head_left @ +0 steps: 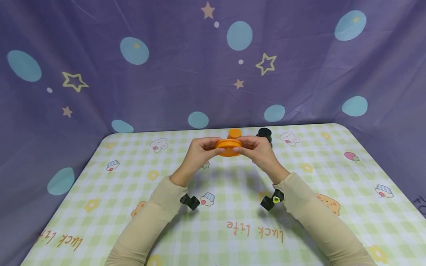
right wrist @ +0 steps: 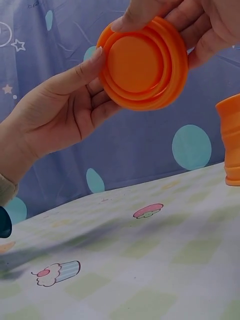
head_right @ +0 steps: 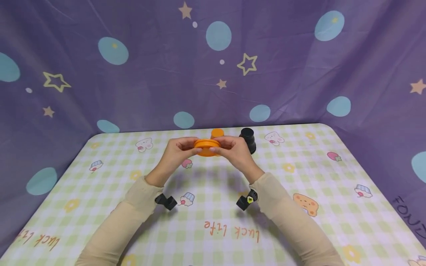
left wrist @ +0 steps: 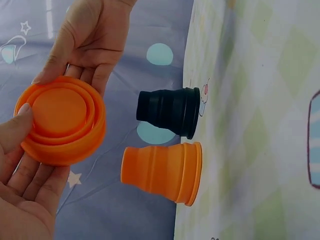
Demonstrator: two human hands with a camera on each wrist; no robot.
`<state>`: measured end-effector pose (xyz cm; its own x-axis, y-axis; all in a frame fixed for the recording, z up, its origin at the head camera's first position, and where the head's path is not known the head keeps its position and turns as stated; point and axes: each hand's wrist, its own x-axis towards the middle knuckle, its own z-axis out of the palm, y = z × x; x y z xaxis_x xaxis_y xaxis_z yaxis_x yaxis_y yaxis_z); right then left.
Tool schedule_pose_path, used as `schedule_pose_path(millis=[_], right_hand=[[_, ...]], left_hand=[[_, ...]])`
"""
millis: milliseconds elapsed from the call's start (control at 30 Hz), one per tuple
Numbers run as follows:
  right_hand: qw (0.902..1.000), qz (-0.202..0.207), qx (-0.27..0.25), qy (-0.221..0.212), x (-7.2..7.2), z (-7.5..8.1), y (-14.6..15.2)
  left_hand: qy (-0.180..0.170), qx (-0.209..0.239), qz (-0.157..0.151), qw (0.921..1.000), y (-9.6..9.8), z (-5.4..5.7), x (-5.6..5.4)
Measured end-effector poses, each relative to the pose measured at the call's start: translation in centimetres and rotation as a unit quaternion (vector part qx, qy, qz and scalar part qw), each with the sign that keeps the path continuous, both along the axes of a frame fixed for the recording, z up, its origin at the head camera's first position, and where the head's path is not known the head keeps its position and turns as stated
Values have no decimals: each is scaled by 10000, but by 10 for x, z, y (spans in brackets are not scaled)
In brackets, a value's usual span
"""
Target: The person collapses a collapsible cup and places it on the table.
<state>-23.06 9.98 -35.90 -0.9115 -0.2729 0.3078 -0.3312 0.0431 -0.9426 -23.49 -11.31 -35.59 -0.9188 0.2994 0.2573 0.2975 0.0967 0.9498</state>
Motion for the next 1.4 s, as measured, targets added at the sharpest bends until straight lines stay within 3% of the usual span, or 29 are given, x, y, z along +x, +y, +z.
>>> schedule_pose_path(millis=[133,400,667,800,967,1100,1400], right_hand=[[9996,-157,40,249,0,-1,0],[9978,-225,-232,578,1,-2,-1],[9963,112,-38,848,1,-4,-2],[9968,278,226,713,-1,-4,0],[9967,385,595,405,-5,-2,2],[9964,605,600,16,-6,-1,4],[9900,1111,293,-817,-5,0,6]], left_hand=[[-85,-120,-131,9998,-1,3,1],[-554,-852,44,9948,-2,5,0],[-719,-775,76,9944,1,6,2],[-766,-565,171,9953,2,5,3],[-563,-113,287,9979,3,4,4],[-420,106,330,9985,4,4,6],[-5,671,-171,9976,3,4,6]])
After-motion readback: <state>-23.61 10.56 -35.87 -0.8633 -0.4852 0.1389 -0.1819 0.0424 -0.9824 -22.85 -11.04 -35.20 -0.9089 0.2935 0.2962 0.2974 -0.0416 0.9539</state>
